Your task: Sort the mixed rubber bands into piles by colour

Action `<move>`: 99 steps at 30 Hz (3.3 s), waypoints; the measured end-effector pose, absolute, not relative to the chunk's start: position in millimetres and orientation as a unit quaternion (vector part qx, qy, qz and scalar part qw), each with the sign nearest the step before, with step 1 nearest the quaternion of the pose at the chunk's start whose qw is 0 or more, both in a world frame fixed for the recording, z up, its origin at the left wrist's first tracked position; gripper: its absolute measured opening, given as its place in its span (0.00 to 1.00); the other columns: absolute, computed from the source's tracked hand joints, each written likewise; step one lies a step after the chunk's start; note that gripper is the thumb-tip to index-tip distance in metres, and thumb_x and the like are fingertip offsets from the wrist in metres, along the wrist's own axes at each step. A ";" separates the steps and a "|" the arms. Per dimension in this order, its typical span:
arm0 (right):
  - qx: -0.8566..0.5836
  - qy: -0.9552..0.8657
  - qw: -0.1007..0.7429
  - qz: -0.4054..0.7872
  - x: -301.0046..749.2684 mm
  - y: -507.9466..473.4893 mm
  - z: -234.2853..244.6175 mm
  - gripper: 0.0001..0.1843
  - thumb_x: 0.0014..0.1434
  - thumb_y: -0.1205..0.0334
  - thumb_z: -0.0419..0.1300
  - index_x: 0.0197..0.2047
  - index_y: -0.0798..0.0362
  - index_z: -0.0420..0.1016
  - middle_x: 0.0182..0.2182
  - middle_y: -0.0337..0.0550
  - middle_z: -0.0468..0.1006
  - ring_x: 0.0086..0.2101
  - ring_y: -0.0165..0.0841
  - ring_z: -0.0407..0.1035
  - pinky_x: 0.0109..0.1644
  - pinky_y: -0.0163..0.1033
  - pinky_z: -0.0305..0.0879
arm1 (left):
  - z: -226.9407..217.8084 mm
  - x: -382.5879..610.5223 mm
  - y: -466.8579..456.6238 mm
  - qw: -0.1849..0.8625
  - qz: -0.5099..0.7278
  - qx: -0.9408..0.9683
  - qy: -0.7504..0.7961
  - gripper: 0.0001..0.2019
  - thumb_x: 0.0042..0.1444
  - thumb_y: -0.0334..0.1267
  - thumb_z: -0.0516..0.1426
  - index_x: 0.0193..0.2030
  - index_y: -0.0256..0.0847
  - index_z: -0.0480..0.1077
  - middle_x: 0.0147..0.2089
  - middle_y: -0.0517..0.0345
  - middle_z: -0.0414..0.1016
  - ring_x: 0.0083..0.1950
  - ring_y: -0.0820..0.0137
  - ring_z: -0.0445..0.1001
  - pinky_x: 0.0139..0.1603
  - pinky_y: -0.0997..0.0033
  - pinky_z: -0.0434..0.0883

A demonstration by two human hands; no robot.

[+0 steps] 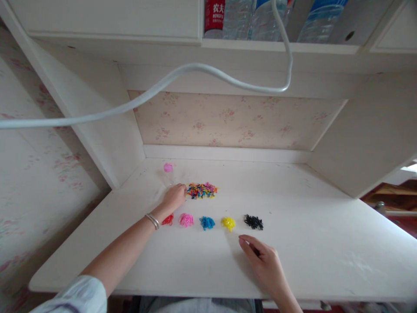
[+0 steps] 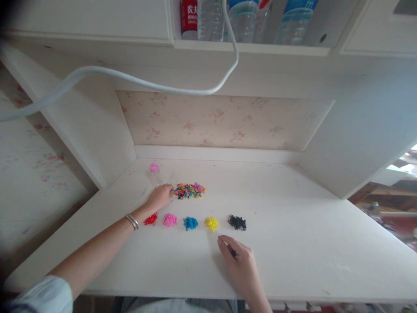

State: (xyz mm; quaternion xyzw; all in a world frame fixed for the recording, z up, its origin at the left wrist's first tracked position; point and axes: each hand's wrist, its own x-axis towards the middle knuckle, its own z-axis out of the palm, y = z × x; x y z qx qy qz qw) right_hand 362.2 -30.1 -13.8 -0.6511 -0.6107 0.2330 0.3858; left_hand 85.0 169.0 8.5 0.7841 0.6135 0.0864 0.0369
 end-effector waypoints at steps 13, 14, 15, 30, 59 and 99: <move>-0.653 -0.614 0.382 0.227 361.0 -29.1 -12.7 0.19 0.58 0.48 0.53 0.37 0.52 0.78 0.19 0.36 0.70 0.20 0.26 0.61 0.25 0.30 0.57 | 25.6 75.2 149.2 0.012 0.119 0.783 0.610 0.13 0.64 0.36 0.44 0.44 0.38 0.69 0.44 0.51 0.72 0.45 0.68 0.72 0.45 0.72 0.64; -0.653 -0.614 0.382 0.227 360.7 -29.2 -12.0 0.19 0.58 0.48 0.53 0.37 0.52 0.79 0.19 0.36 0.70 0.20 0.27 0.61 0.25 0.30 0.57 | 26.8 75.1 148.6 0.012 0.119 0.782 0.611 0.13 0.64 0.36 0.44 0.44 0.38 0.69 0.44 0.51 0.72 0.45 0.68 0.72 0.45 0.72 0.64; -0.653 -0.614 0.382 0.227 360.5 -29.5 -11.2 0.19 0.58 0.47 0.53 0.37 0.52 0.79 0.19 0.36 0.70 0.20 0.27 0.61 0.25 0.30 0.57 | 28.2 75.5 148.0 0.013 0.119 0.782 0.612 0.14 0.64 0.37 0.44 0.44 0.38 0.69 0.44 0.50 0.72 0.44 0.68 0.72 0.44 0.72 0.64; -0.651 -0.611 0.384 0.235 358.7 -29.3 -6.0 0.20 0.58 0.47 0.52 0.36 0.52 0.78 0.19 0.37 0.70 0.20 0.27 0.61 0.25 0.30 0.57 | 49.2 124.2 53.9 -0.007 0.105 0.834 0.542 0.16 0.64 0.43 0.42 0.38 0.44 0.70 0.38 0.57 0.75 0.33 0.68 0.74 0.30 0.71 0.63; -0.645 -0.630 0.340 0.267 349.3 -21.9 8.8 0.20 0.58 0.47 0.52 0.36 0.52 0.78 0.19 0.36 0.68 0.20 0.26 0.57 0.23 0.30 0.52 | 23.3 44.6 6.1 0.049 0.247 0.726 0.640 0.18 0.61 0.49 0.46 0.25 0.41 0.64 0.23 0.62 0.69 0.25 0.73 0.67 0.28 0.75 0.59; -0.657 -0.752 -0.006 0.047 264.5 137.2 40.3 0.22 0.66 0.55 0.39 0.45 0.47 0.73 0.39 0.44 0.78 0.36 0.35 0.72 0.34 0.34 0.57 | 1.4 -17.0 6.6 0.232 0.362 0.619 0.657 0.21 0.59 0.53 0.45 0.25 0.42 0.67 0.19 0.64 0.66 0.23 0.72 0.65 0.27 0.77 0.64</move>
